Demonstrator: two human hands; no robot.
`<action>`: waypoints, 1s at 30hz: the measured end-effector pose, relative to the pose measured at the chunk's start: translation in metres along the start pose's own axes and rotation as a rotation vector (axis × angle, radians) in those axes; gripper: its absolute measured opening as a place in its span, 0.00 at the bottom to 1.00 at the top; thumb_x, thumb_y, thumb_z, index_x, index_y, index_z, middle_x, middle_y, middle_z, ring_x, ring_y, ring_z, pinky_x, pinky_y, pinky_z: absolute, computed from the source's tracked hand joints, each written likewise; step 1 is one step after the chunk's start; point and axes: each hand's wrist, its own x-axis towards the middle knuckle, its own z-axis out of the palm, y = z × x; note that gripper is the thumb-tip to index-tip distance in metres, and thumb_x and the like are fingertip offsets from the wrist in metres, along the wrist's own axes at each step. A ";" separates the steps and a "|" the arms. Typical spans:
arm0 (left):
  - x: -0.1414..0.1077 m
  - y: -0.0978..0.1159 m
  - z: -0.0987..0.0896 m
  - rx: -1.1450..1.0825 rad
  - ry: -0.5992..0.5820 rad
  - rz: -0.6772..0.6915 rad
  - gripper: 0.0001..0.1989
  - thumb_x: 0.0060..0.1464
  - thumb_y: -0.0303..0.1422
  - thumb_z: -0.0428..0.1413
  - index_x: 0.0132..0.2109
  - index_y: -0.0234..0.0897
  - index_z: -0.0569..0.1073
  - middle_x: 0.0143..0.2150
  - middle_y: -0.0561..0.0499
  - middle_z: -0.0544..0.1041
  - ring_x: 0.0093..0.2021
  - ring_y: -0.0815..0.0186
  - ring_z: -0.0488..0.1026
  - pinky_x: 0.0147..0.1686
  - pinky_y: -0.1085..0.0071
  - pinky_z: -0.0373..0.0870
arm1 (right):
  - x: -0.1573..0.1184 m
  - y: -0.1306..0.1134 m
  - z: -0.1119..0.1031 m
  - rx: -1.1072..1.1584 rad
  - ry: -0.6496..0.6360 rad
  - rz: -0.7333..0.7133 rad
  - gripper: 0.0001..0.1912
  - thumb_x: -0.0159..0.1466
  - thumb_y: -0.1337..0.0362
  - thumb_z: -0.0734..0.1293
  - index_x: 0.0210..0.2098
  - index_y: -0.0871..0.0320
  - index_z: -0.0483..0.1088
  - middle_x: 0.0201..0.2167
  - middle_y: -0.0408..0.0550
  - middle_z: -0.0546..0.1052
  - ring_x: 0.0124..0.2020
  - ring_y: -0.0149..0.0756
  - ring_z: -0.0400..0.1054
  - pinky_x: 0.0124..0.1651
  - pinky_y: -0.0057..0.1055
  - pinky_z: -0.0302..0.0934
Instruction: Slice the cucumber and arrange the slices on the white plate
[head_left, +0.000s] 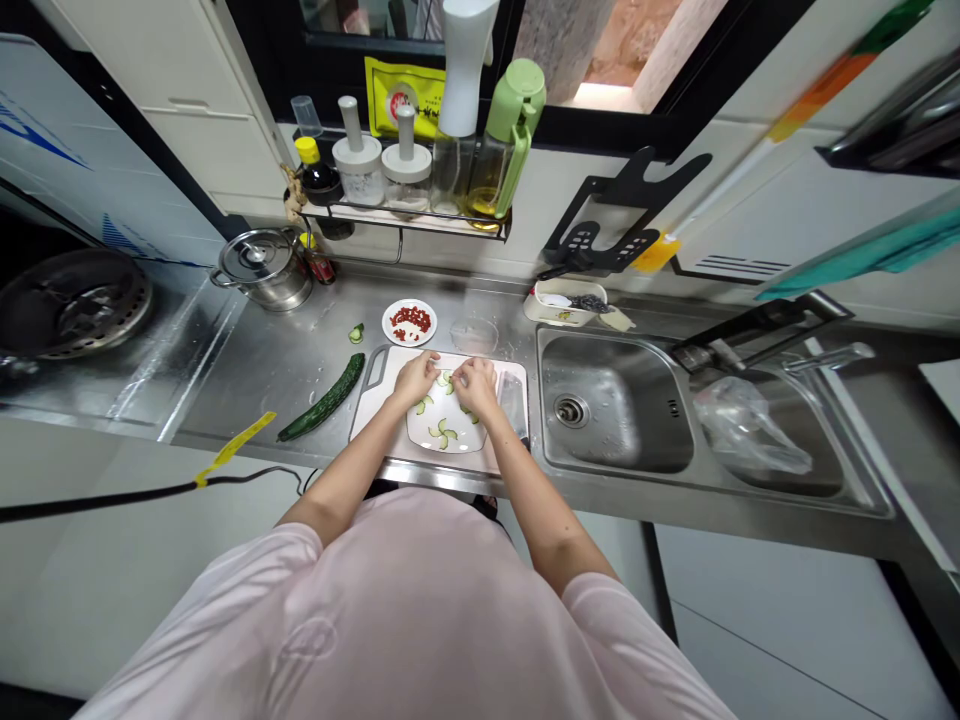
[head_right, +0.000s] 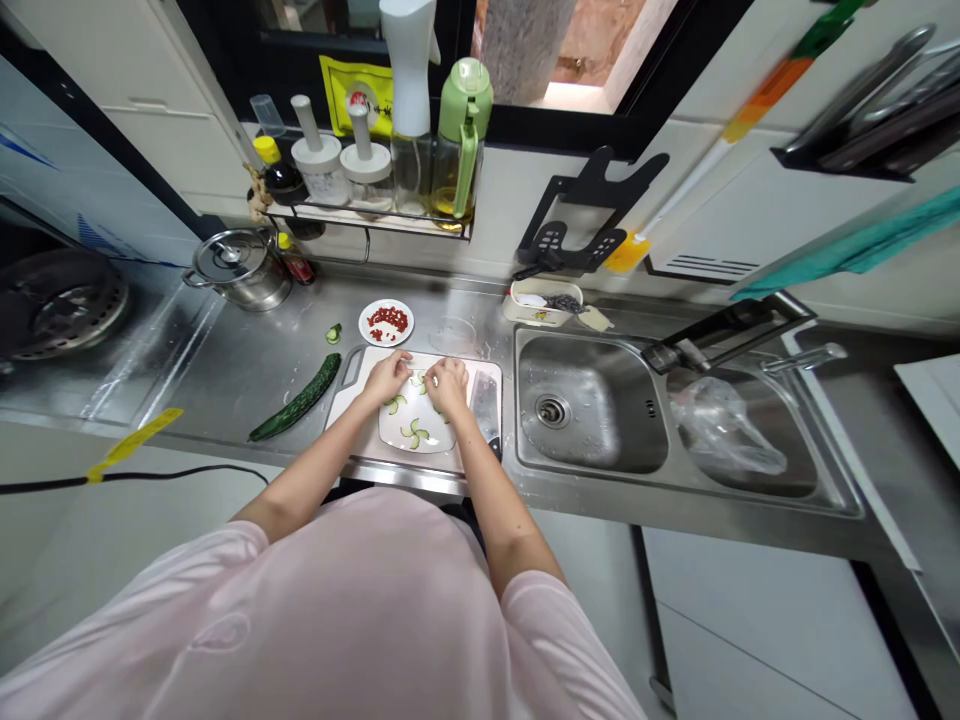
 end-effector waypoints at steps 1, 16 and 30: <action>0.000 0.000 0.002 0.013 -0.001 -0.003 0.14 0.52 0.30 0.55 0.47 0.42 0.70 0.33 0.52 0.74 0.32 0.66 0.70 0.35 0.70 0.62 | -0.001 0.001 0.001 -0.013 -0.005 -0.003 0.08 0.62 0.62 0.62 0.32 0.55 0.73 0.44 0.53 0.68 0.51 0.48 0.52 0.54 0.45 0.48; 0.000 0.007 0.018 0.135 -0.036 -0.006 0.12 0.52 0.28 0.55 0.46 0.42 0.71 0.34 0.51 0.75 0.37 0.62 0.70 0.39 0.68 0.63 | -0.005 0.000 0.004 -0.084 -0.046 -0.028 0.09 0.63 0.64 0.61 0.34 0.56 0.73 0.48 0.55 0.66 0.53 0.49 0.49 0.55 0.46 0.47; -0.003 0.009 0.022 0.217 -0.021 -0.022 0.13 0.51 0.31 0.57 0.46 0.42 0.71 0.37 0.48 0.74 0.41 0.60 0.69 0.40 0.67 0.62 | -0.007 0.003 0.011 -0.112 -0.014 -0.051 0.09 0.63 0.63 0.60 0.34 0.57 0.73 0.47 0.55 0.66 0.52 0.48 0.51 0.54 0.44 0.48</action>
